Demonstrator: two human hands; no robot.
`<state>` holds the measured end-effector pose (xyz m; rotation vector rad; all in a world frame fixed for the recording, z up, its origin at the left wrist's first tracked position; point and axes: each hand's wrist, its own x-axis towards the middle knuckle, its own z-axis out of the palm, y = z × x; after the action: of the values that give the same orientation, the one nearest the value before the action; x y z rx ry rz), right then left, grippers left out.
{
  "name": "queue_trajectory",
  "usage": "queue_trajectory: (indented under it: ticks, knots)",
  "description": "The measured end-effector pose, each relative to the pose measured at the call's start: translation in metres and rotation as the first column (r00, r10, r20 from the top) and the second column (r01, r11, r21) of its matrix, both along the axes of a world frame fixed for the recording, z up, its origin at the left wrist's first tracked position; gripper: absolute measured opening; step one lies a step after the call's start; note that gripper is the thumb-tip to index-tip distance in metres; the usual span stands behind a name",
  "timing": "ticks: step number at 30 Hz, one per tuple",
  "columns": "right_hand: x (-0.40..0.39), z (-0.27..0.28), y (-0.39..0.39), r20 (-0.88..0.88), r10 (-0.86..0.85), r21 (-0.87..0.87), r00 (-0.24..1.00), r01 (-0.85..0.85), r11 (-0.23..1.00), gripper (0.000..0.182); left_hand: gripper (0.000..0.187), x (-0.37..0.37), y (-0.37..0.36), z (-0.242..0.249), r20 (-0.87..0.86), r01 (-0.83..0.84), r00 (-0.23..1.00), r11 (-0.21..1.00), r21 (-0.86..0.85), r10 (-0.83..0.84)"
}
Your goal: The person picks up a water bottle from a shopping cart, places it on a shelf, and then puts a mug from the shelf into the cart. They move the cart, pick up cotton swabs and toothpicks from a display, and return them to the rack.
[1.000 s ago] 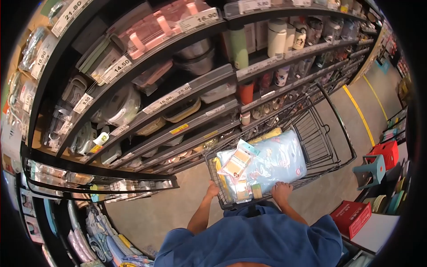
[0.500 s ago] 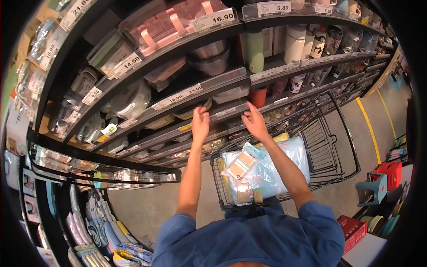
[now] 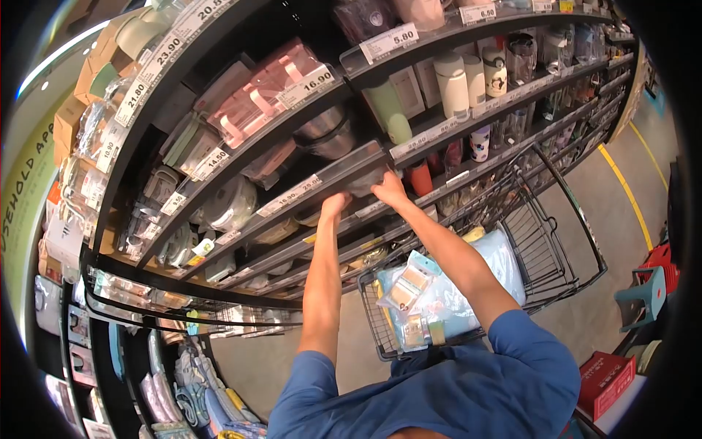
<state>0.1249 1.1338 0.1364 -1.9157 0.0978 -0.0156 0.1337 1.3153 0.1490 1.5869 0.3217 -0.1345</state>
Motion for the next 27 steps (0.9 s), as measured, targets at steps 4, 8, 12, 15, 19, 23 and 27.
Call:
queue_trajectory:
  ticks: [4,8,12,15,19,23,27]
  knots:
    - [-0.057,-0.03,-0.004,0.25,0.027,0.293,0.968,-0.102,0.951,0.077,0.063,-0.089,-0.023,-0.002,0.365,0.07,0.928,0.997,0.023,-0.074]
    - [-0.16,-0.058,-0.053,0.27,0.147,0.346,0.952,-0.238,0.907,0.08,0.081,-0.202,-0.054,-0.044,0.348,0.062,0.935,0.997,0.043,-0.073]
    - [-0.24,-0.119,-0.107,0.017,0.123,0.306,0.992,-0.122,0.944,0.078,0.083,-0.276,-0.099,-0.118,0.163,0.159,0.97,0.978,0.138,-0.181]
    - [-0.272,-0.158,-0.143,-0.105,0.052,0.251,0.993,-0.024,0.968,0.077,0.086,-0.296,-0.131,-0.164,0.081,0.255,0.959,0.952,0.167,-0.271]
    - [-0.283,-0.19,-0.165,-0.254,0.034,0.298,0.967,0.045,0.953,0.081,0.086,-0.291,-0.157,-0.182,-0.016,0.331,0.942,0.919,0.212,-0.336]
    - [-0.276,-0.238,-0.161,-0.311,0.016,0.292,0.95,0.079,0.953,0.08,0.086,-0.277,-0.151,-0.234,-0.041,0.335,0.941,0.915,0.226,-0.335]
    - [-0.265,-0.25,-0.167,-0.332,0.099,0.256,0.938,-0.012,0.967,0.077,0.077,-0.273,-0.138,-0.256,0.058,0.362,0.897,0.804,0.471,-0.438]
